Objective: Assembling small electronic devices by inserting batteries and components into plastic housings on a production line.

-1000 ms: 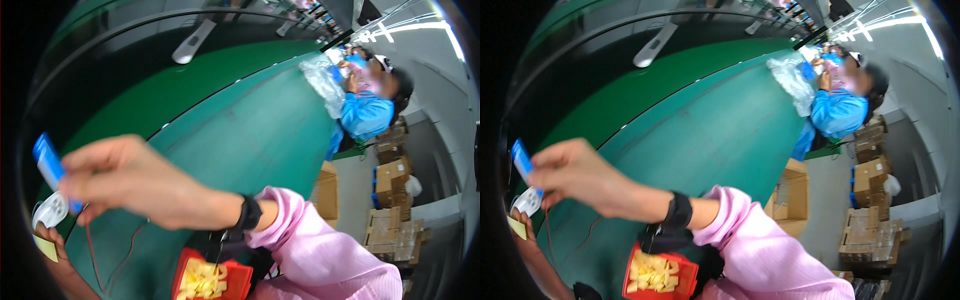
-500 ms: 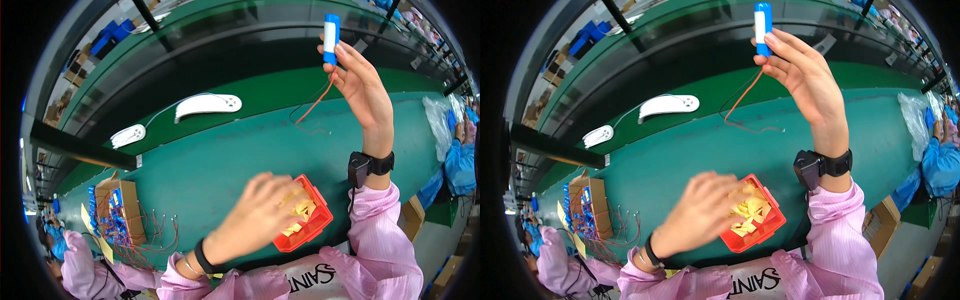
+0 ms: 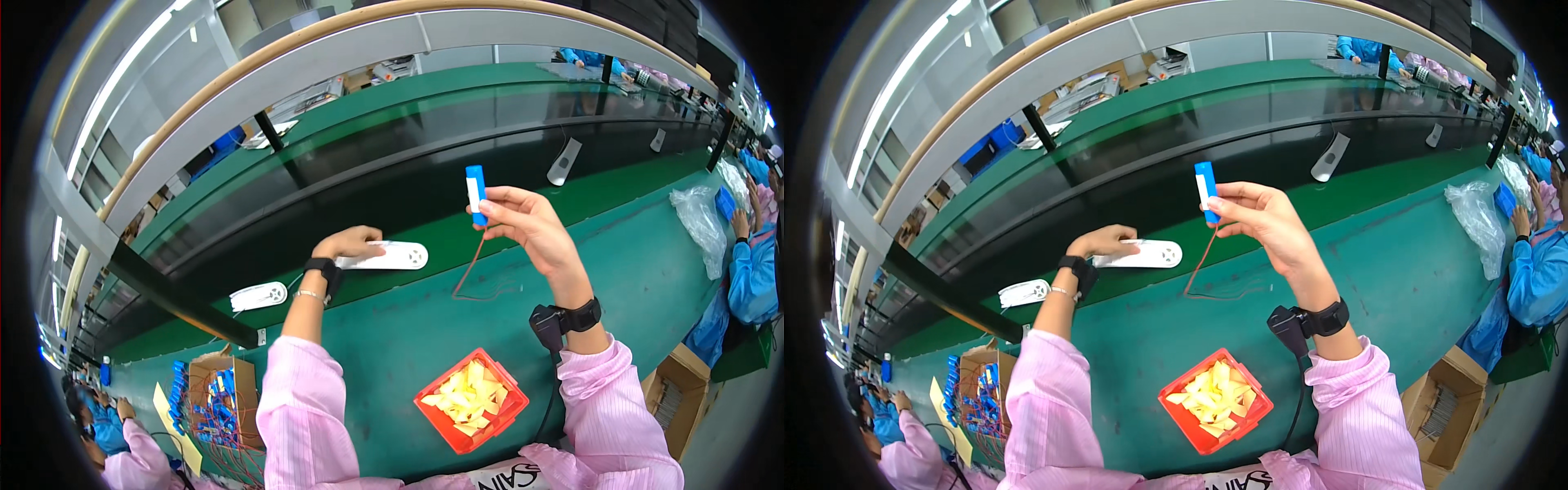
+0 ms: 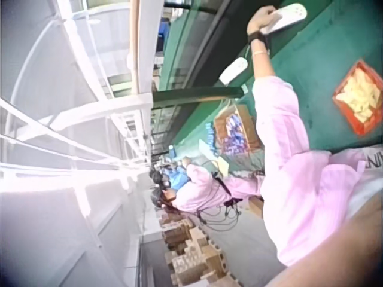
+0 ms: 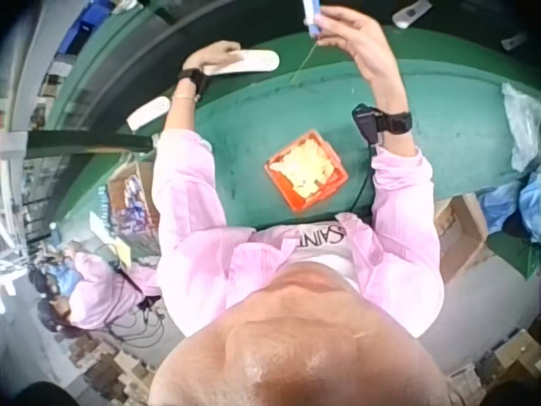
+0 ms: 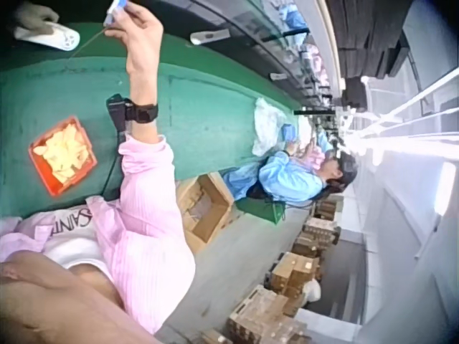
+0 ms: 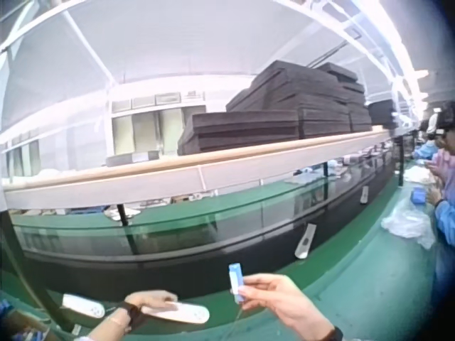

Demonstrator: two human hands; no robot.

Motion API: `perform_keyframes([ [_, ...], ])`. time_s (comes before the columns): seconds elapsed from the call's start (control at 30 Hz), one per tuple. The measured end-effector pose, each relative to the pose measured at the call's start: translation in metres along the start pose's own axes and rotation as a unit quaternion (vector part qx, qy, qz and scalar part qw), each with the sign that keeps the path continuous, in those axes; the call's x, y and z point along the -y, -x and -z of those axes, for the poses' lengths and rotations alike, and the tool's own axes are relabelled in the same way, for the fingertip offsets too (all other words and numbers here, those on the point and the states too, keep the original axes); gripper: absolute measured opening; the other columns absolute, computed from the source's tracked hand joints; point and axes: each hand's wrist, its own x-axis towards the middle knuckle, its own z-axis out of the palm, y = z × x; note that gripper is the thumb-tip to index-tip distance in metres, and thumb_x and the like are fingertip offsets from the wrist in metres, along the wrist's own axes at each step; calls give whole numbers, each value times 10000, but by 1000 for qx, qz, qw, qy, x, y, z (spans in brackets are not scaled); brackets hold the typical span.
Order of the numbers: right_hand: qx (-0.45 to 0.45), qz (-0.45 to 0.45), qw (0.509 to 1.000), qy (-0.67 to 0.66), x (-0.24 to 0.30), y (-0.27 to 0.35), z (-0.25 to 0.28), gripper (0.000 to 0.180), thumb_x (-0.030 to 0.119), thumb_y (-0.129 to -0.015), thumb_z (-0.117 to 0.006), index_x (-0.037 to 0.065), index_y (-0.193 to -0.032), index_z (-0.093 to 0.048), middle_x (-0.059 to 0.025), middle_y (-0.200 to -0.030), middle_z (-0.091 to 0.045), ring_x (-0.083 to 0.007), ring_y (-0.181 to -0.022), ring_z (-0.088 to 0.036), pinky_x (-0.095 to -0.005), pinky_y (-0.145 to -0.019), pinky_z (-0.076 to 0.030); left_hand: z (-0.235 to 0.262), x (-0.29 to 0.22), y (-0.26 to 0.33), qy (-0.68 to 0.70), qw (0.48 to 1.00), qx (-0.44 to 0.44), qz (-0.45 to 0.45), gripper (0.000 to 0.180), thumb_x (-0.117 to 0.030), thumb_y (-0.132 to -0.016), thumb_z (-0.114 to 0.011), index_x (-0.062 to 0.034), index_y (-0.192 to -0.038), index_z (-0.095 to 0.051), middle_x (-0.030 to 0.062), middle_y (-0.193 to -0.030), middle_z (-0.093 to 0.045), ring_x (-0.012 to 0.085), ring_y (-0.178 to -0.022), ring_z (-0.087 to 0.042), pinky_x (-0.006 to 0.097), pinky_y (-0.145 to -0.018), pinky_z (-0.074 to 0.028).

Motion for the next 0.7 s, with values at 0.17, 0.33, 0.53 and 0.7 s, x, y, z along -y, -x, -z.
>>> perform_keyframes([
  [0.17,16,6,996,92,-25,-1,-9,387,174,-861,-734,-59,-1148,-619,-121,-1000,-677,-134,-844,-665,-268,-710,-544,-44,-102,6,214,883,-414,-62,253,-144,-970,-495,-18,-1188,-516,215,-858,-703,291,-709,-719,389,-642,-543],
  [0.33,-25,21,996,79,-33,6,-29,322,121,-861,-727,-14,-1126,-604,-78,-932,-688,-99,-822,-659,-235,-663,-520,-86,-190,26,423,749,-484,-160,306,-139,-996,-470,-26,-1278,-503,143,-1053,-678,164,-950,-646,286,-802,-501],
  [0.53,-90,69,986,122,-31,16,-48,311,75,-849,-734,-40,-1107,-604,-95,-941,-688,-116,-819,-668,-249,-756,-558,-107,-223,36,521,663,-501,-194,352,-139,-997,-455,0,-1316,-506,97,-1182,-625,151,-993,-603,275,-864,-474],
  [0.7,-113,105,976,152,-32,16,-51,295,55,-847,-724,-45,-1111,-640,-101,-939,-694,-119,-834,-669,-250,-757,-554,-115,-231,44,569,661,-425,-243,523,-138,-983,-321,14,-1482,-292,152,-1448,-397,226,-1279,-448,351,-1055,-367],
])
